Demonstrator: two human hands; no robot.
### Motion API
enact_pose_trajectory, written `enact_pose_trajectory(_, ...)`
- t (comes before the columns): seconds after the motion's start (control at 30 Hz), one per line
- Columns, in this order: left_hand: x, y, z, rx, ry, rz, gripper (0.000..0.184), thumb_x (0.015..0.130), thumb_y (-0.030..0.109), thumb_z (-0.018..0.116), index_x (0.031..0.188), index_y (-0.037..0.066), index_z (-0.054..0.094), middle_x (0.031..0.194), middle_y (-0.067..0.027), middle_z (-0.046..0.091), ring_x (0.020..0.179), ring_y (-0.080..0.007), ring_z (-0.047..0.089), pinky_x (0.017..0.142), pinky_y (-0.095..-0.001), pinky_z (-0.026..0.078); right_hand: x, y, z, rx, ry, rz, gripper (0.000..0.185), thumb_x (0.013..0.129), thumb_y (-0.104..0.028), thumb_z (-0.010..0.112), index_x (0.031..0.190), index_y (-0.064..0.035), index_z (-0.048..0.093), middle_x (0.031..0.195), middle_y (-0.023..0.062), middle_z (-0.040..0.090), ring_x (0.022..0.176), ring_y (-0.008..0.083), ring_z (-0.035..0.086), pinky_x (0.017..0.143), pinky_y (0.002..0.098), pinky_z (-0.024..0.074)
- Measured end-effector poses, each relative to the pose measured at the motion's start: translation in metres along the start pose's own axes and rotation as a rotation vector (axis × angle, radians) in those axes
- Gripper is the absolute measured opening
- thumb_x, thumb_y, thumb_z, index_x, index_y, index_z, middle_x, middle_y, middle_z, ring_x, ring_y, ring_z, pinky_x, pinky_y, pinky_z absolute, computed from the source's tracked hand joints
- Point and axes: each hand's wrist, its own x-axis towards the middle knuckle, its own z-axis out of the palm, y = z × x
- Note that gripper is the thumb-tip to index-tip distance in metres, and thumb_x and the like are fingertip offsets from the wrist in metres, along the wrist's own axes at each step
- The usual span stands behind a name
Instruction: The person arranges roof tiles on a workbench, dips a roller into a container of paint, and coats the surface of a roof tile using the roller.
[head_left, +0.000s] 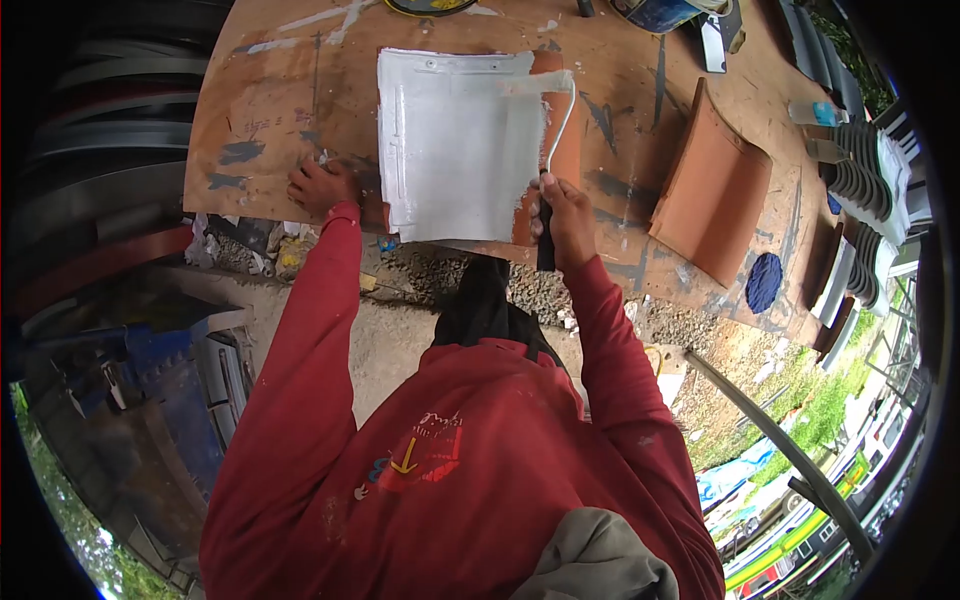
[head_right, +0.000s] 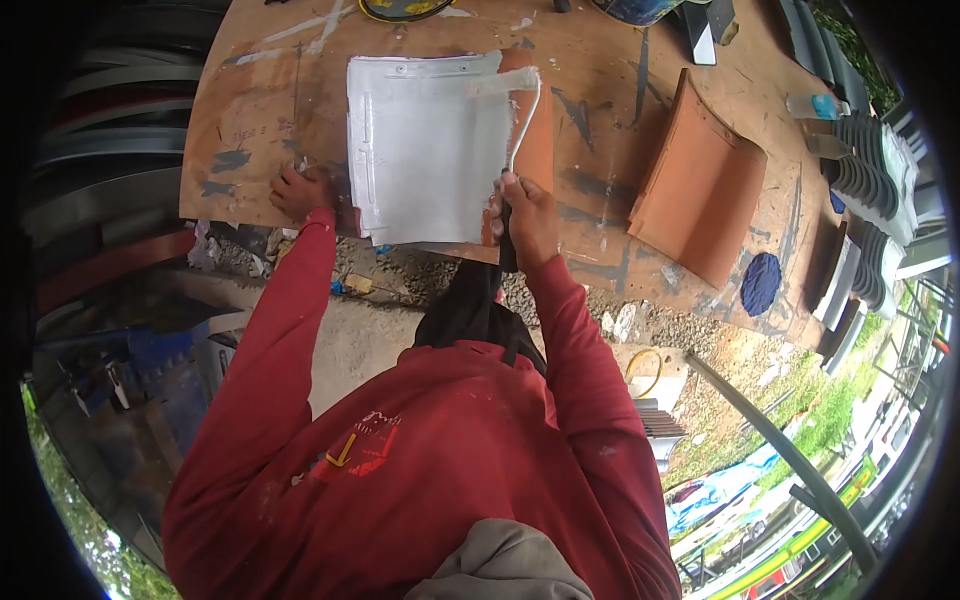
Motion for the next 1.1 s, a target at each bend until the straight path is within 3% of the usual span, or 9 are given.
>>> enact_pose_trajectory(0.2, 0.001, 0.003, 0.004, -0.007, 0.007, -0.037, 0.041, 0.083, 0.031, 0.06, 0.116, 0.007, 0.062, 0.12, -0.0227, 0.052, 0.109, -0.0449, 0.051, 0.096, -0.0587, 0.044, 0.011, 0.005, 0.009, 0.004, 0.041, -0.028, 0.031, 0.109, -0.031, 0.055, 0.097, -0.003, 0.058, 0.067, 0.002, 0.056, 0.048, 0.0101, 0.052, 0.043, 0.0282, 0.0433)
enact_pose_trajectory(0.27, 0.001, 0.003, 0.006, 0.008, -0.006, -0.031, 0.041, 0.082, 0.03, 0.06, 0.116, 0.007, 0.062, 0.12, -0.0227, 0.052, 0.109, -0.0449, 0.051, 0.096, -0.0586, 0.044, -0.027, 0.039, -0.007, -0.126, 0.018, -0.042, 0.031, 0.109, -0.031, 0.055, 0.095, -0.0036, 0.056, 0.065, 0.0015, 0.055, 0.047, 0.0097, 0.051, 0.043, 0.027, 0.0431)
enact_pose_trajectory(0.33, 0.002, -0.001, 0.006, 0.031, -0.01, -0.021, 0.041, 0.082, 0.029, 0.06, 0.117, 0.007, 0.061, 0.121, -0.0227, 0.052, 0.109, -0.0448, 0.051, 0.096, -0.0585, 0.044, -0.073, 0.077, -0.024, -0.165, 0.036, 0.017, 0.027, 0.11, -0.029, 0.055, 0.105, -0.0028, 0.057, 0.069, 0.0015, 0.055, 0.045, 0.0088, 0.049, 0.041, 0.0247, 0.041)
enact_pose_trajectory(0.4, 0.001, 0.002, 0.005, 0.029, -0.009, -0.039, 0.042, 0.081, 0.029, 0.061, 0.117, 0.007, 0.061, 0.121, -0.0224, 0.051, 0.109, -0.0446, 0.051, 0.096, -0.0588, 0.044, -0.119, 0.11, -0.037, -0.18, 0.083, 0.03, 0.027, 0.108, -0.027, 0.058, 0.093, -0.0048, 0.055, 0.065, 0.0003, 0.054, 0.048, 0.0075, 0.049, 0.043, 0.0251, 0.0388)
enact_pose_trajectory(0.47, 0.002, 0.005, 0.001, 0.031, -0.012, -0.033, 0.041, 0.081, 0.027, 0.061, 0.117, 0.007, 0.061, 0.121, -0.0224, 0.051, 0.11, -0.0442, 0.051, 0.095, -0.0586, 0.045, -0.158, 0.144, -0.052, -0.215, 0.129, 0.091, 0.024, 0.108, -0.026, 0.058, 0.096, -0.0046, 0.057, 0.066, -0.0001, 0.054, 0.05, 0.006, 0.049, 0.044, 0.0245, 0.0372)
enact_pose_trajectory(0.67, 0.002, 0.006, 0.005, 0.064, -0.041, -0.059, 0.041, 0.08, 0.026, 0.064, 0.116, 0.006, 0.06, 0.122, -0.022, 0.05, 0.112, -0.0441, 0.05, 0.093, -0.0586, 0.046, -0.218, 0.138, -0.044, -0.146, 0.152, 0.123, 0.025, 0.108, -0.028, 0.059, 0.103, -0.0034, 0.06, 0.068, -0.001, 0.053, 0.052, 0.0047, 0.047, 0.045, 0.0237, 0.0374)
enact_pose_trajectory(0.87, -0.001, 0.002, 0.006, 0.051, -0.007, -0.038, 0.04, 0.08, 0.027, 0.065, 0.113, 0.006, 0.061, 0.119, -0.0218, 0.051, 0.11, -0.044, 0.051, 0.093, -0.0576, 0.046, -0.185, 0.141, -0.033, -0.205, 0.16, 0.144, 0.027, 0.107, -0.029, 0.06, 0.097, -0.0036, 0.058, 0.067, 0.0011, 0.055, 0.052, 0.0081, 0.049, 0.047, 0.027, 0.0405)
enact_pose_trajectory(0.93, 0.005, 0.004, 0.009, 0.053, -0.007, -0.04, 0.04, 0.08, 0.027, 0.066, 0.114, 0.006, 0.062, 0.119, -0.0217, 0.052, 0.11, -0.0437, 0.051, 0.094, -0.0571, 0.045, -0.19, 0.141, -0.036, -0.459, 0.195, -0.004, 0.03, 0.106, -0.029, 0.062, 0.094, -0.0023, 0.057, 0.065, 0.0035, 0.056, 0.054, 0.0115, 0.052, 0.051, 0.0312, 0.0429)
enact_pose_trajectory(1.1, 0.001, 0.007, 0.003, 0.038, 0.006, -0.046, 0.042, 0.081, 0.029, 0.064, 0.116, 0.005, 0.061, 0.12, -0.0221, 0.051, 0.111, -0.0445, 0.05, 0.095, -0.0573, 0.044, -0.205, 0.137, -0.043, -0.535, 0.179, -0.018, 0.03, 0.105, -0.029, 0.062, 0.094, -0.0013, 0.057, 0.064, 0.0063, 0.058, 0.057, 0.0148, 0.056, 0.054, 0.0349, 0.0447)
